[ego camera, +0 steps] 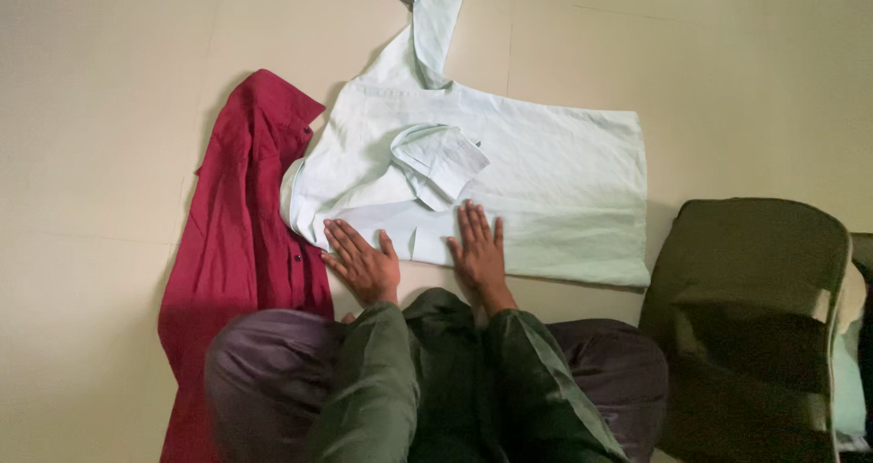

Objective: The person folds a light blue shirt by fastening the front buttons and smoothing the torso and sleeves while sitting on the floor.

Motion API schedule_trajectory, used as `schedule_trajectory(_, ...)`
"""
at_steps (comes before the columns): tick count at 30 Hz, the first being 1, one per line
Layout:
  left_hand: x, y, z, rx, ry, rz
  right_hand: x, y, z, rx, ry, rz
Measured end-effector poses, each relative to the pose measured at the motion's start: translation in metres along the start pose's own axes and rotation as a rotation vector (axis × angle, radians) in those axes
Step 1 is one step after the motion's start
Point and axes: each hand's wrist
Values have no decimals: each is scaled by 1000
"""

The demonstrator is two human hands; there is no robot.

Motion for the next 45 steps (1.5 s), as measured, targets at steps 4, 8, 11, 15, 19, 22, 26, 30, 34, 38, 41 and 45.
schedule_trajectory(4,0,-1,1,-8,24,1,35,-2,-25,62,-14,127)
schedule_trajectory(8,-1,-1,2,-47,24,-3,65,0,-36,35,3,319)
schedule_trajectory(11,-2,-1,5,-53,18,-5,92,-3,-33,96,-19,388)
schedule_trajectory(15,-3,-2,7,-64,24,-19,132,-1,-31,170,-44,504)
schedule_trajectory(19,-2,-1,7,-59,15,-22,164,-5,-38,138,-7,683)
schedule_trajectory(22,-3,0,7,-76,35,-19,185,-9,-52,96,-29,784)
schedule_trajectory(26,-2,-4,7,-83,-42,3,192,-17,-74,46,-34,838)
schedule_trajectory(30,-5,-2,5,-85,-29,3,173,-27,-84,28,-6,859)
schedule_trajectory(34,0,0,2,-52,-32,8,105,-34,-43,121,-10,569)
schedule_trajectory(38,1,-1,-3,-29,-27,22,7,-15,24,32,89,56)
schedule_trajectory(41,1,0,-2,-20,-18,20,-41,-9,62,78,38,-3)
schedule_trajectory(45,2,-1,-2,-26,-29,16,-47,-13,67,-2,-8,18)
Point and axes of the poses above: each hand's wrist, its own y-axis away from the middle knuckle, its own z-axis out of the palm, x = y × z, and after that the axes turned 8 degrees about z, right-handed
